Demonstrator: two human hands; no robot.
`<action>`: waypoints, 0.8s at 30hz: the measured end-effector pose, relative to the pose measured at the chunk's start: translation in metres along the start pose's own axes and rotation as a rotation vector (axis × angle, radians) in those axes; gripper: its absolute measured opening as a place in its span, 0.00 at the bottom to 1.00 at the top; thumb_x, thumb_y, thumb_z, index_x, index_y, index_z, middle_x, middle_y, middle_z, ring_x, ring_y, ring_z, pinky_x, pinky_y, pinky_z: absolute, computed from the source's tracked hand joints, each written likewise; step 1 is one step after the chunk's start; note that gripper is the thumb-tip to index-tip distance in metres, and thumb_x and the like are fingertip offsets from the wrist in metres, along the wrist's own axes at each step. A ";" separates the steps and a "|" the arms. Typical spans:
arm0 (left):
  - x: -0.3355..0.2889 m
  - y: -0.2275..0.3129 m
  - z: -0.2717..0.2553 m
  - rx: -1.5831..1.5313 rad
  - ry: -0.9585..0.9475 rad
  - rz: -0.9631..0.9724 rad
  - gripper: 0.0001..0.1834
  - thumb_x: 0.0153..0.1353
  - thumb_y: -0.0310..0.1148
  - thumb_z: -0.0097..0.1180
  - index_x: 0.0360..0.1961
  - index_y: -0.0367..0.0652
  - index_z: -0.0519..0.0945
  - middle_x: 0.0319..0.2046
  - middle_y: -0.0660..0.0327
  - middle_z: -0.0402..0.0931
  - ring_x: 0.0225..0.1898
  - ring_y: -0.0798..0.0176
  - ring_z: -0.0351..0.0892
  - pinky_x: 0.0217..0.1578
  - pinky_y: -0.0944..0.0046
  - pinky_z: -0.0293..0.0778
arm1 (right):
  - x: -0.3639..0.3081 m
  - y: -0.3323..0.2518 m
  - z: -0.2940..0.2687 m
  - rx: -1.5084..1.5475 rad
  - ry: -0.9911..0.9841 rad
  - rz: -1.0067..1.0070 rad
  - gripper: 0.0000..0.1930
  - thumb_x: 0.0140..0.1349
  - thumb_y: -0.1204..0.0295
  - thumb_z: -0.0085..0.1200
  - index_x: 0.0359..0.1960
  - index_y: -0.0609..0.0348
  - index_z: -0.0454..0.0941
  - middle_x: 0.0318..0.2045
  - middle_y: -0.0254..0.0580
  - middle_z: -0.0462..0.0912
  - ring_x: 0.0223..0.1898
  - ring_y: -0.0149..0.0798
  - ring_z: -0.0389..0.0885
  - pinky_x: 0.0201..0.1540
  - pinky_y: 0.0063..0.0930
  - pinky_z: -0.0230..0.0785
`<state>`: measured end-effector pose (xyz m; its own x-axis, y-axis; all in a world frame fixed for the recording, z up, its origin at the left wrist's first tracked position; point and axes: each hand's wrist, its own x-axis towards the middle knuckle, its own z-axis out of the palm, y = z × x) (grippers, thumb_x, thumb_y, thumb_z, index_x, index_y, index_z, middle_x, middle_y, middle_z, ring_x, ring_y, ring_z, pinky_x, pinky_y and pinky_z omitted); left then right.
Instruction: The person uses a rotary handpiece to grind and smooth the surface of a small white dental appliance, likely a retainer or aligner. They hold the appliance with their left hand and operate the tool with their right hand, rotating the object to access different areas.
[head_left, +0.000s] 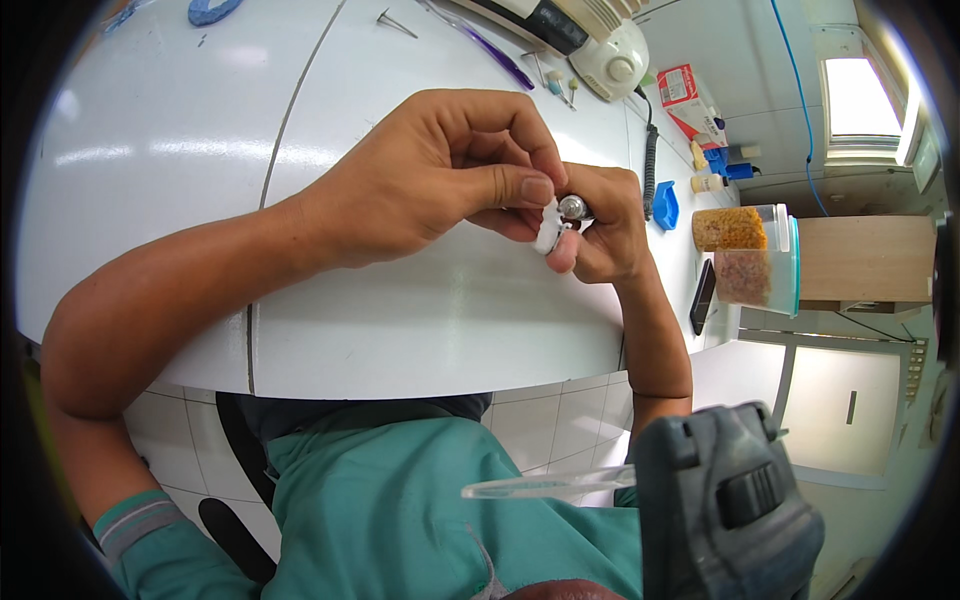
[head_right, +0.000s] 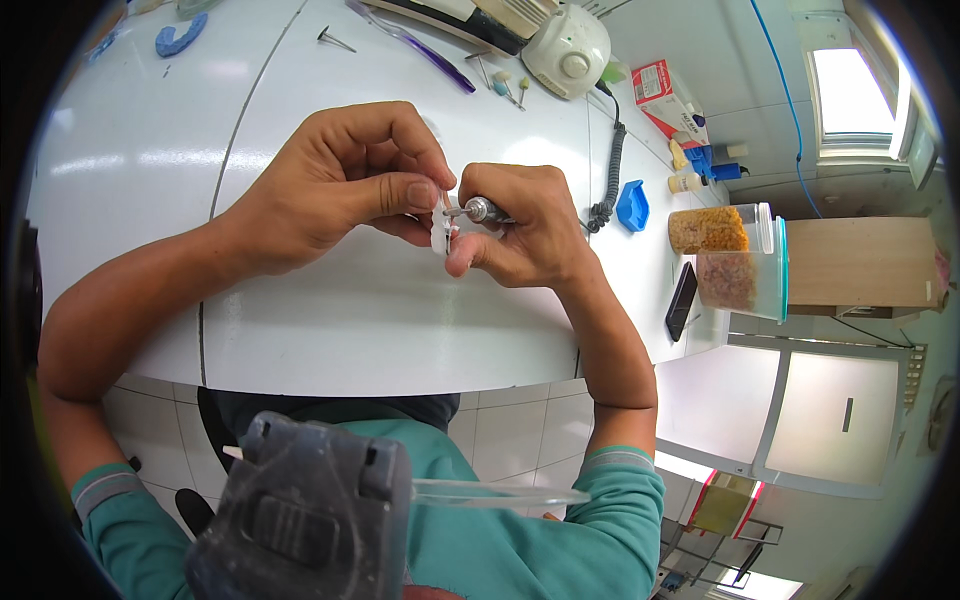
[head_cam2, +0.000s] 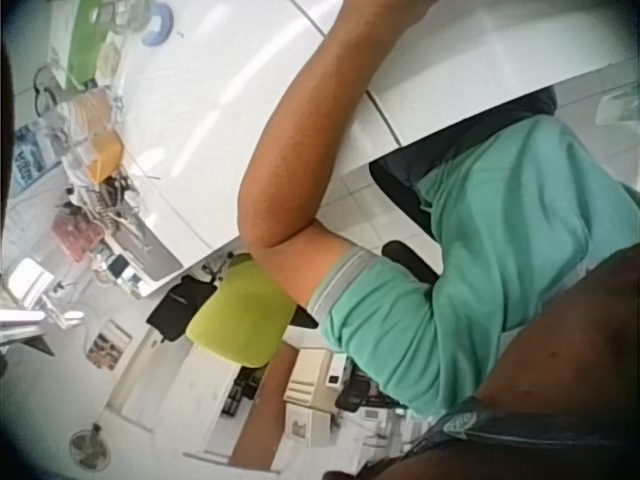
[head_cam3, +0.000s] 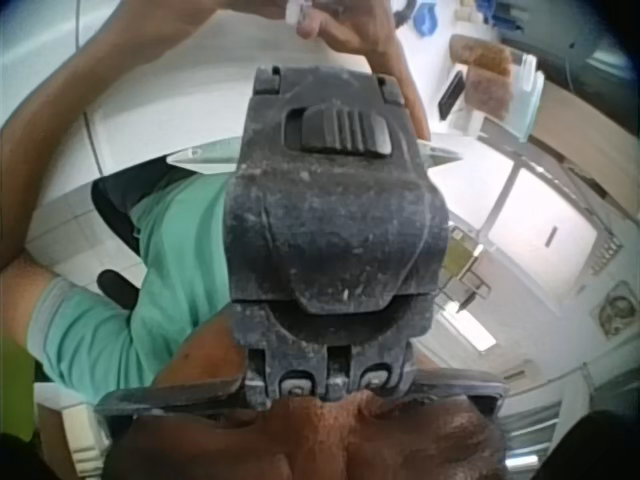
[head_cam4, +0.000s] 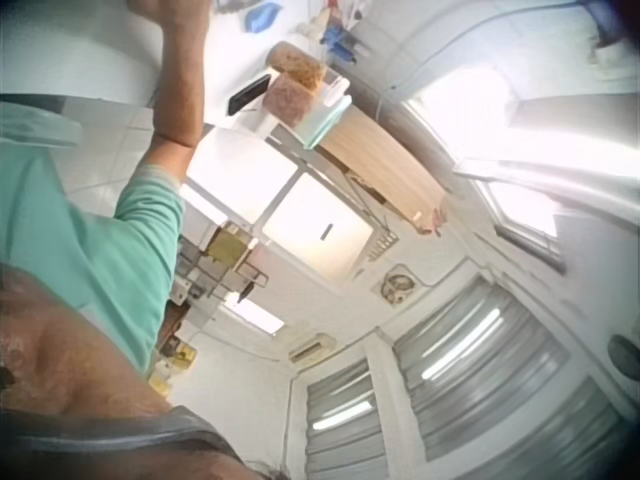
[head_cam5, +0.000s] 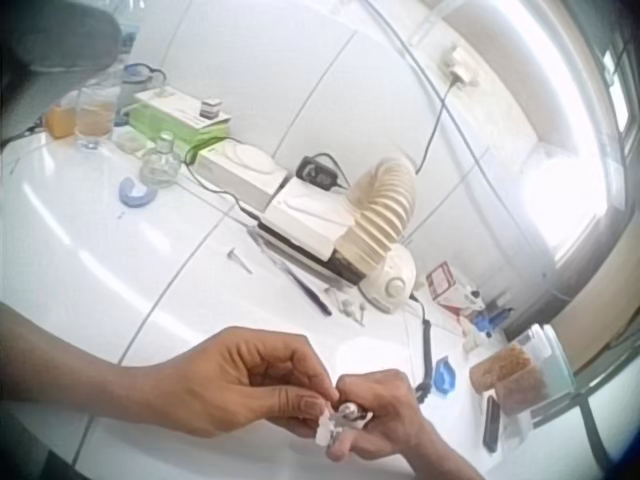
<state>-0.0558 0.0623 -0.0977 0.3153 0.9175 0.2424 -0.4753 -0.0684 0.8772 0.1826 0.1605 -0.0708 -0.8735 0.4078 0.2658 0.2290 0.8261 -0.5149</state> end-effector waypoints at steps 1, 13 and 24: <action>0.000 0.000 0.000 0.002 0.000 -0.005 0.04 0.73 0.27 0.63 0.46 0.40 0.82 0.39 0.64 0.83 0.43 0.70 0.86 0.46 0.64 0.90 | 0.000 0.000 0.000 0.002 -0.001 -0.004 0.39 0.50 0.26 0.67 0.24 0.55 0.73 0.16 0.34 0.67 0.17 0.39 0.66 0.22 0.32 0.57; 0.001 0.001 0.000 -0.006 -0.016 -0.011 0.04 0.73 0.27 0.63 0.46 0.40 0.82 0.39 0.63 0.83 0.43 0.70 0.87 0.45 0.65 0.91 | 0.000 -0.001 0.001 -0.008 0.006 -0.016 0.40 0.48 0.26 0.68 0.24 0.55 0.73 0.16 0.36 0.67 0.17 0.41 0.66 0.22 0.33 0.57; -0.001 0.003 0.001 0.017 -0.019 -0.019 0.05 0.73 0.29 0.63 0.45 0.40 0.81 0.38 0.64 0.83 0.42 0.71 0.87 0.45 0.66 0.90 | 0.000 0.000 0.001 -0.046 0.014 -0.041 0.39 0.49 0.26 0.66 0.23 0.55 0.73 0.16 0.34 0.68 0.17 0.40 0.67 0.22 0.33 0.57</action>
<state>-0.0567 0.0610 -0.0945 0.3396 0.9112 0.2331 -0.4550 -0.0578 0.8886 0.1817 0.1602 -0.0718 -0.8764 0.3784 0.2978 0.2126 0.8590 -0.4658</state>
